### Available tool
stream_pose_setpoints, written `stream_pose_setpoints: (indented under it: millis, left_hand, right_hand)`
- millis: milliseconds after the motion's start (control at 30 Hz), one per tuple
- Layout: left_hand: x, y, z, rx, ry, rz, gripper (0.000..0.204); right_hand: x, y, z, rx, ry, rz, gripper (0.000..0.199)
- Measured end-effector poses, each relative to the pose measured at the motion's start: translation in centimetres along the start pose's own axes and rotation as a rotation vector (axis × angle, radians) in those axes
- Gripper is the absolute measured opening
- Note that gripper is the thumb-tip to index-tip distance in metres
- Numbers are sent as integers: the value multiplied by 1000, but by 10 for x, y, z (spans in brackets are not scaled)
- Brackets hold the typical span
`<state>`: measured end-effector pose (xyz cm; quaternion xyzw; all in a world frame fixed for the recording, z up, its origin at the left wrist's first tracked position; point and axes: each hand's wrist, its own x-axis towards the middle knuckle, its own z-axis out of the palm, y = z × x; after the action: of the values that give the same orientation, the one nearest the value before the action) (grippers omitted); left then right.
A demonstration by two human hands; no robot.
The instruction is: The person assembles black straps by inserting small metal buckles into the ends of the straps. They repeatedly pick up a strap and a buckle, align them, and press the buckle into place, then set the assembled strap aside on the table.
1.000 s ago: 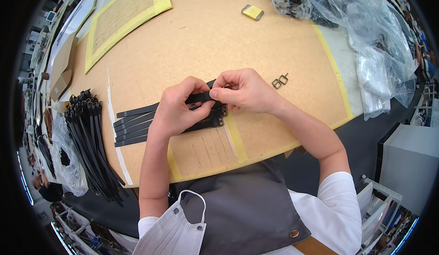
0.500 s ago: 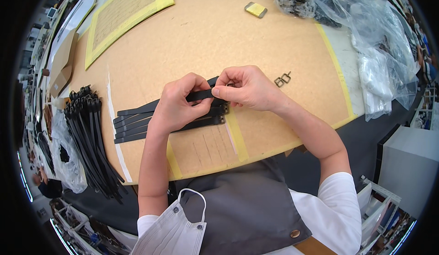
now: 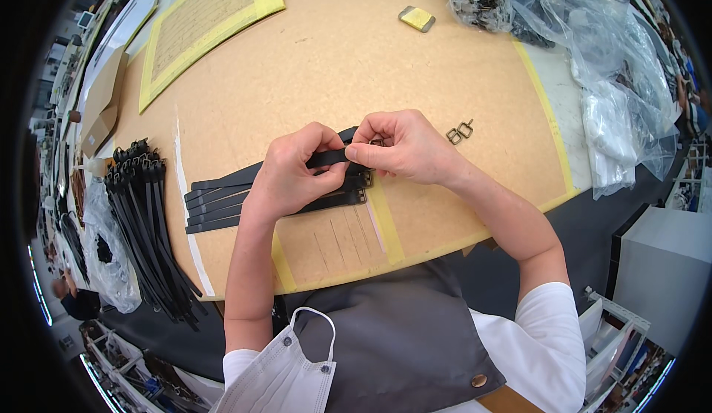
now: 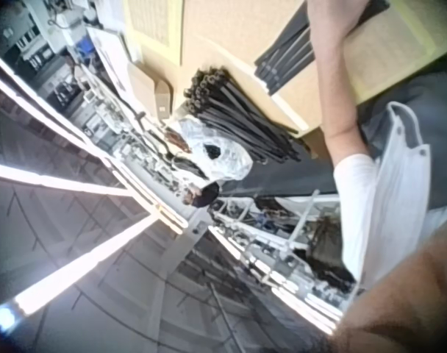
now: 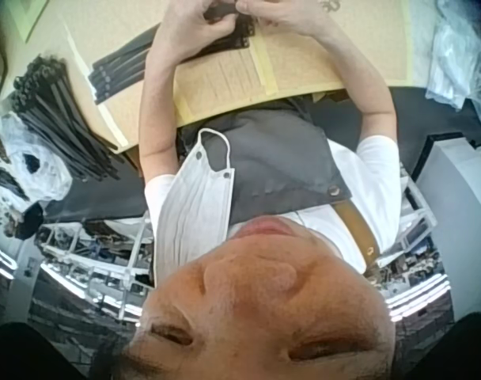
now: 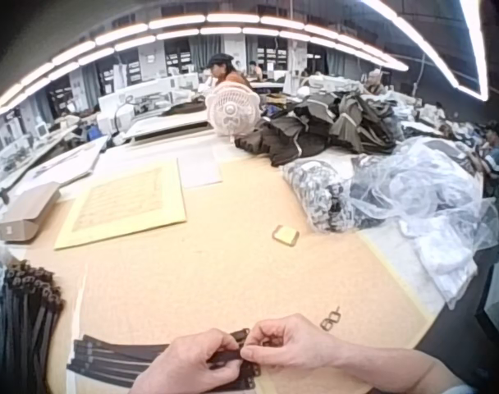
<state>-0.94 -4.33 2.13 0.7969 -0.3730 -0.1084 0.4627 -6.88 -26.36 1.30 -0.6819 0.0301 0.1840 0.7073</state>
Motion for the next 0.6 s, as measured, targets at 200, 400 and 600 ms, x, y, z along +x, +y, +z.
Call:
stream_pose_setpoints:
  millis: [200,400,600]
  left_hand:
    - [0,3,0,9,-15,40,21]
    - [0,-1,5,-24,-32,68,27]
    - [1,17,-3,-138,-97,15,36]
  right_hand:
    - [2,1,3,25,-13,13,16]
    - [3,8,9,-54,-31,-66,12]
    - [0,13,20,-236,25,-166,17]
